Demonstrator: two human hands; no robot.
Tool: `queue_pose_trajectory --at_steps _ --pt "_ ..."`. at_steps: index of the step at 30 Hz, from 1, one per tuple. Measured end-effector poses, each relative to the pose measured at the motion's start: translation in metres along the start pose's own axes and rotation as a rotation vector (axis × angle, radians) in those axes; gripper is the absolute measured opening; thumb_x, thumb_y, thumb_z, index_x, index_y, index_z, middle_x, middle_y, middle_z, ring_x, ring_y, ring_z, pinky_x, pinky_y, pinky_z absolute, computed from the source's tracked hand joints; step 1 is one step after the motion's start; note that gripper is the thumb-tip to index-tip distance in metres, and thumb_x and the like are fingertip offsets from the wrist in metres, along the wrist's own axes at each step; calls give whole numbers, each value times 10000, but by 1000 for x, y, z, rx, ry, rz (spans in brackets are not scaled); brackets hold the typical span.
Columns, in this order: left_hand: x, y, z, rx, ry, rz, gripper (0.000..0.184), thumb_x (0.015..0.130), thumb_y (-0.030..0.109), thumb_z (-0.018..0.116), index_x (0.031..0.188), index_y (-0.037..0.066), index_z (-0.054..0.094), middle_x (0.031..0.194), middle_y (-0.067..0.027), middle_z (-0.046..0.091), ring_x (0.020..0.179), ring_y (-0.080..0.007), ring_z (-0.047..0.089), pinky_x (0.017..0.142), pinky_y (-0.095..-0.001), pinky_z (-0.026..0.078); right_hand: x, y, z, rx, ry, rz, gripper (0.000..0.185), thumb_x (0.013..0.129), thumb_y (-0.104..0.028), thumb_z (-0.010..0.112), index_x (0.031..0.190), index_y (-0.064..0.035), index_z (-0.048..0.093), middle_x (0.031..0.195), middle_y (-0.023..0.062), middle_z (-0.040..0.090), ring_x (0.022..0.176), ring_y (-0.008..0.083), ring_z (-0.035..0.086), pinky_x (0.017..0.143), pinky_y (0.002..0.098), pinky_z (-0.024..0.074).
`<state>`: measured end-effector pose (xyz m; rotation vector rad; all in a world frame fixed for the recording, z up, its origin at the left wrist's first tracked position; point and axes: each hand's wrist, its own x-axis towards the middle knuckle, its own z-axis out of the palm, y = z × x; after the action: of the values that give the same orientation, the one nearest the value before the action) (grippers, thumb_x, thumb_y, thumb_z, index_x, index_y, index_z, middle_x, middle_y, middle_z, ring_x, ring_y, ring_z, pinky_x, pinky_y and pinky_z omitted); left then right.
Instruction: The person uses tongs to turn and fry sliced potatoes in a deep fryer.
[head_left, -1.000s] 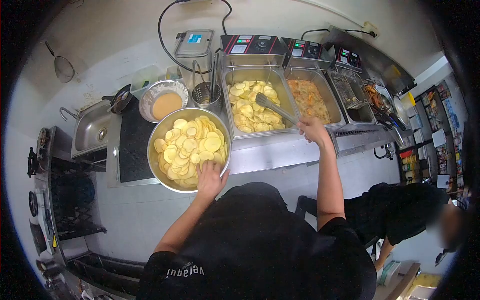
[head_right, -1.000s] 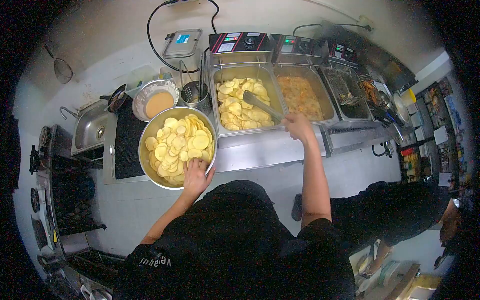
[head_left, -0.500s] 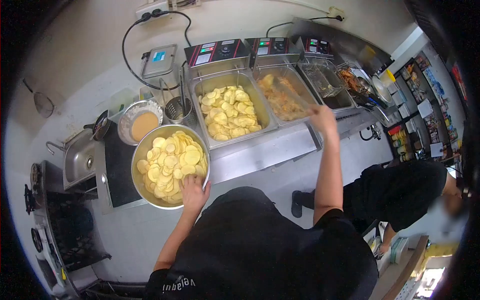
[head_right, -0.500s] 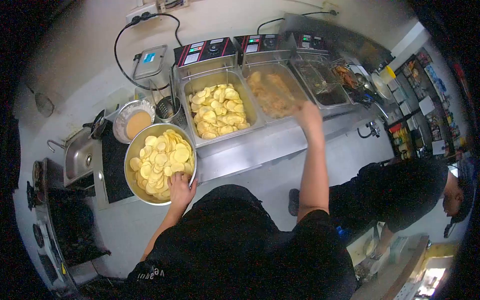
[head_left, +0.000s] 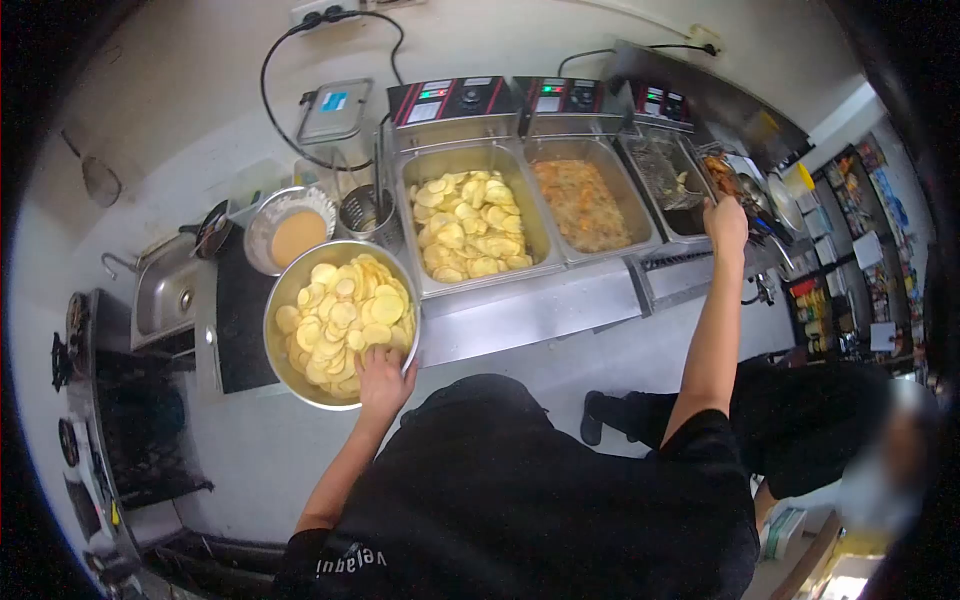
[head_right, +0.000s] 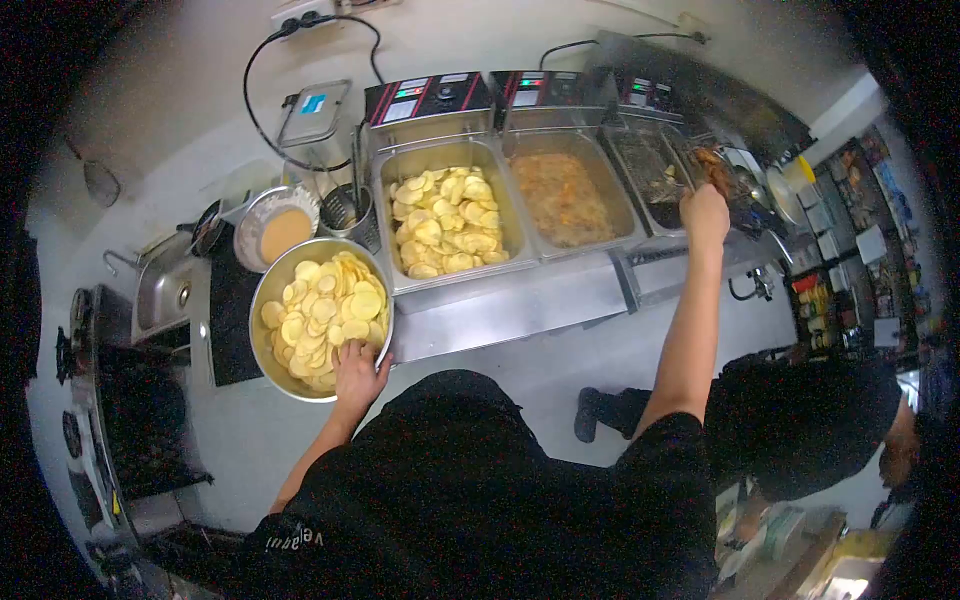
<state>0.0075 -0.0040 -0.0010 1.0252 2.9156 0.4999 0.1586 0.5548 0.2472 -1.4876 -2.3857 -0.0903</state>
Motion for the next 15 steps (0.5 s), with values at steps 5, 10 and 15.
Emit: queue_pose_trajectory --at_steps 5,10,15 --pt "1 4 0 14 27 2 382 891 408 677 1029 51 676 1095 -156 591 1180 -354 526 1037 -656 338 -93 -89 7 230 -314 -411 336 876 -320 683 1093 -72 748 1039 239 711 1018 396 684 870 482 540" --pt "1 2 2 22 19 17 392 890 419 676 1031 53 676 1088 -154 592 1163 -355 533 1026 -654 346 -110 -161 101 10 -402 -475 363 866 -314 680 1003 19 724 940 264 709 958 400 700 866 491 540" --pt "-2 -1 2 15 60 16 396 892 420 674 1030 49 675 1081 -160 591 1150 -359 539 1021 -651 351 -142 -177 114 62 -399 -485 321 883 -296 649 937 9 735 921 256 711 917 406 705 834 489 552"
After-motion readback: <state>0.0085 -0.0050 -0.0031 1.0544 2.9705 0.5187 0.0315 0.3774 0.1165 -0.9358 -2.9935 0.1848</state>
